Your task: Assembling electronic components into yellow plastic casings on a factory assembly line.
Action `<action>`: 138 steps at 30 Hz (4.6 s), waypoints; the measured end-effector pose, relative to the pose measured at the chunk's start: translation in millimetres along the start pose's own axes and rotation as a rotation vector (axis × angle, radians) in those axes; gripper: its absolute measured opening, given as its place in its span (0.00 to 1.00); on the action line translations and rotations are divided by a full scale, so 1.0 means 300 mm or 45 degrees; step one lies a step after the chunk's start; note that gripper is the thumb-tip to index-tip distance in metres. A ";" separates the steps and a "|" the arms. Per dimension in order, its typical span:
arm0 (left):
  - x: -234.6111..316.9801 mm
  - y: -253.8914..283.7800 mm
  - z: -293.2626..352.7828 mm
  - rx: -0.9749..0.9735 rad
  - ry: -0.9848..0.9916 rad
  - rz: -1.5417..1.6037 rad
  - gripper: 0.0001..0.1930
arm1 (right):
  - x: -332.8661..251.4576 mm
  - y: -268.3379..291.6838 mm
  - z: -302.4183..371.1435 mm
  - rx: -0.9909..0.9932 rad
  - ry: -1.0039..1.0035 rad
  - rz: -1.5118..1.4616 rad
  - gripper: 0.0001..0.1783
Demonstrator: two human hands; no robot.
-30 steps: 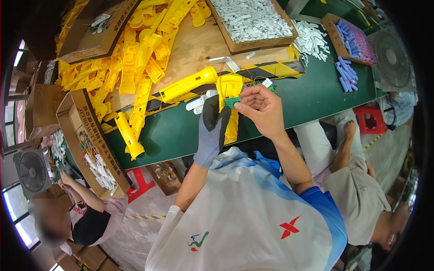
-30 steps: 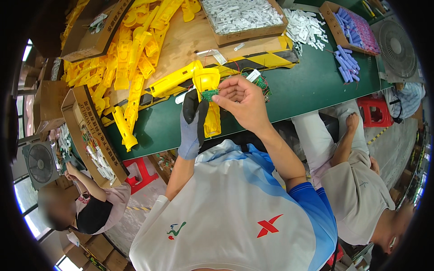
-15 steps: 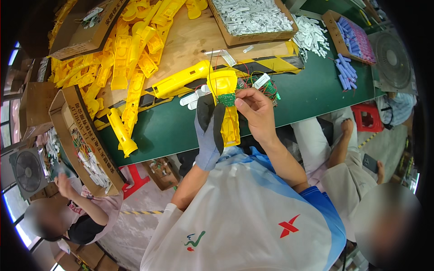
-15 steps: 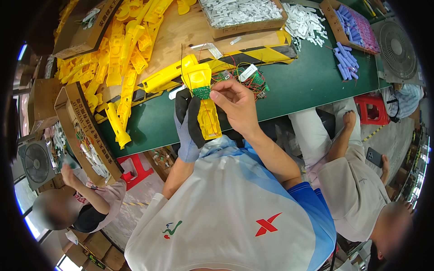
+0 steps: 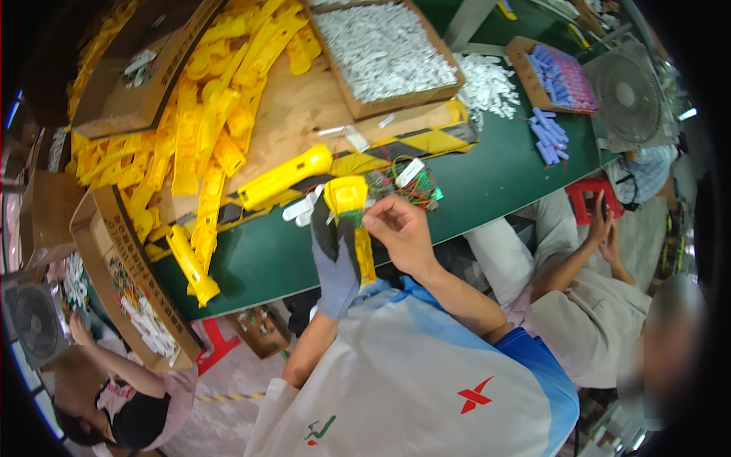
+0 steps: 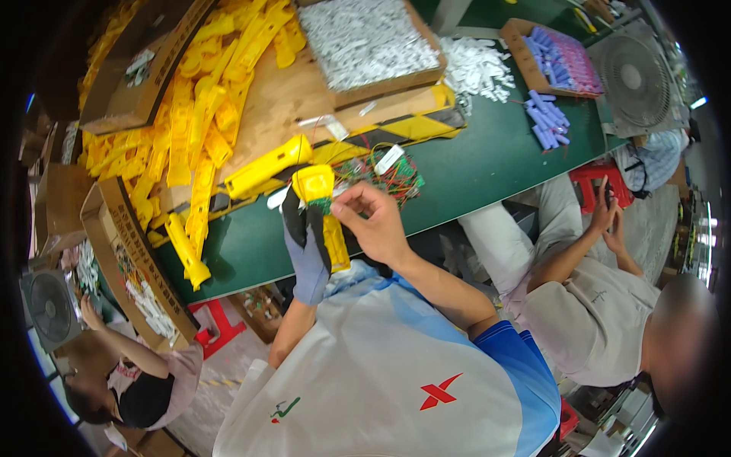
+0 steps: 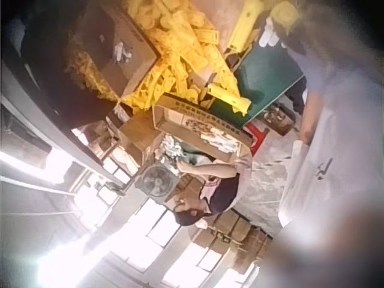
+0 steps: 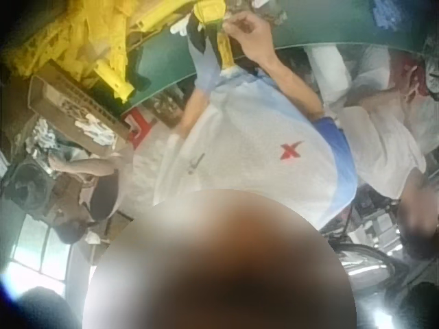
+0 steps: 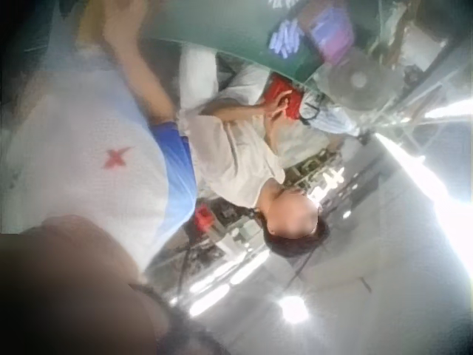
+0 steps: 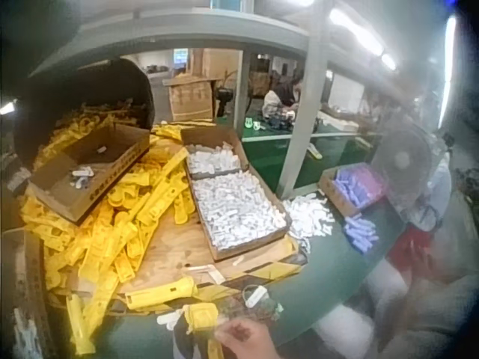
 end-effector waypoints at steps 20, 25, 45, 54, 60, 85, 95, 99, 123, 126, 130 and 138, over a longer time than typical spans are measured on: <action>-0.123 0.100 -0.009 -0.085 0.242 0.049 0.19 | -0.110 0.922 -0.654 0.814 -0.035 1.519 0.18; -0.107 0.078 -0.018 -0.047 0.116 0.002 0.19 | -0.071 0.749 -0.535 0.740 0.364 0.834 0.13; 0.077 -0.018 -0.031 -0.256 -0.192 -0.410 0.21 | -0.053 0.135 -0.032 -0.523 -0.019 0.024 0.08; 0.076 -0.006 -0.017 -0.225 -0.256 -0.472 0.21 | -0.036 0.072 -0.030 -0.441 0.105 -0.048 0.11; 0.085 -0.003 -0.019 -0.134 -0.402 -0.495 0.20 | -0.060 0.066 -0.010 -0.312 0.056 -0.065 0.15; 0.038 -0.007 -0.042 -0.146 -0.408 -0.436 0.22 | -0.047 0.087 -0.053 -0.232 -0.209 -0.204 0.20; 0.055 -0.007 -0.034 -0.219 -0.482 -0.555 0.25 | -0.050 0.084 -0.040 -0.193 -0.086 -0.033 0.28; 0.076 -0.017 -0.034 -0.234 -0.387 -0.524 0.26 | -0.065 0.087 -0.031 -0.211 -0.062 -0.011 0.23; 0.135 -0.042 0.001 -0.261 0.084 0.006 0.12 | -0.065 0.048 0.023 0.121 0.801 0.337 0.07; 0.142 -0.047 0.007 -0.269 0.135 0.023 0.11 | -0.052 0.037 0.032 0.174 0.738 0.211 0.07; 0.149 -0.060 0.006 -0.304 0.072 -0.094 0.13 | -0.045 0.033 0.038 0.203 0.719 0.127 0.07; 0.136 -0.062 0.012 -0.323 0.010 -0.172 0.14 | -0.032 0.032 0.044 0.236 0.666 0.011 0.05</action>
Point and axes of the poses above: each hand's wrist, its own z-axis away from the middle knuckle, its own y-axis out of the back of the hand, x = y × z, the point moved 2 cm from there along -z, towards the middle knuckle, and after that the axes turned 7 degrees about z, right-handed, at the moved point
